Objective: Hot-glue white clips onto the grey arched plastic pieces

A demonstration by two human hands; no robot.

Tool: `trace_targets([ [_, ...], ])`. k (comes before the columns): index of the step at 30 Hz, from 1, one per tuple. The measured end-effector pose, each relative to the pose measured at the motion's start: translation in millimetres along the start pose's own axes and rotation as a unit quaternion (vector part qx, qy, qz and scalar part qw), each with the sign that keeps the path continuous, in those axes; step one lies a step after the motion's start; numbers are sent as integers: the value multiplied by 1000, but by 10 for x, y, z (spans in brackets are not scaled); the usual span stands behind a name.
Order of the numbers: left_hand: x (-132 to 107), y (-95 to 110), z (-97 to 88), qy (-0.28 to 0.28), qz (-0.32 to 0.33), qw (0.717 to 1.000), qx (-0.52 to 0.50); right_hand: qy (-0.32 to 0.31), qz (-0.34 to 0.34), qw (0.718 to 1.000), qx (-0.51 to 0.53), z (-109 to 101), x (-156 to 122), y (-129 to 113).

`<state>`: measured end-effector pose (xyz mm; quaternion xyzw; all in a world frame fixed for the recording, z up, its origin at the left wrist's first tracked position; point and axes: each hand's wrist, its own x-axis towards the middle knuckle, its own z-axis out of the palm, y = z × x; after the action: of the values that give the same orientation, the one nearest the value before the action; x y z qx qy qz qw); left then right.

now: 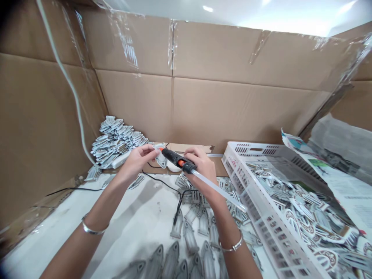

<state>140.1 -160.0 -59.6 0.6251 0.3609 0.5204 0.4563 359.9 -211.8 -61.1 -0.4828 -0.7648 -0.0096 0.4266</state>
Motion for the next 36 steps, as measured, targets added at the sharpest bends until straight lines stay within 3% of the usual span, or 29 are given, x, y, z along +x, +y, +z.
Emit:
trace_targets([
  [19, -48, 69, 5, 12, 38, 999, 32, 17, -7, 995, -94, 92, -8, -3],
  [27, -47, 79, -5, 8, 9, 1000, 15, 50, -9, 998, -39, 47, 3, -3],
  [32, -52, 74, 3, -11, 3, 1000, -1, 98, 89, 990, -55, -59, 32, 68],
  [36, -70, 79, 21, -42, -9, 999, -18, 32, 221, 964, -148, -36, 33, 306],
])
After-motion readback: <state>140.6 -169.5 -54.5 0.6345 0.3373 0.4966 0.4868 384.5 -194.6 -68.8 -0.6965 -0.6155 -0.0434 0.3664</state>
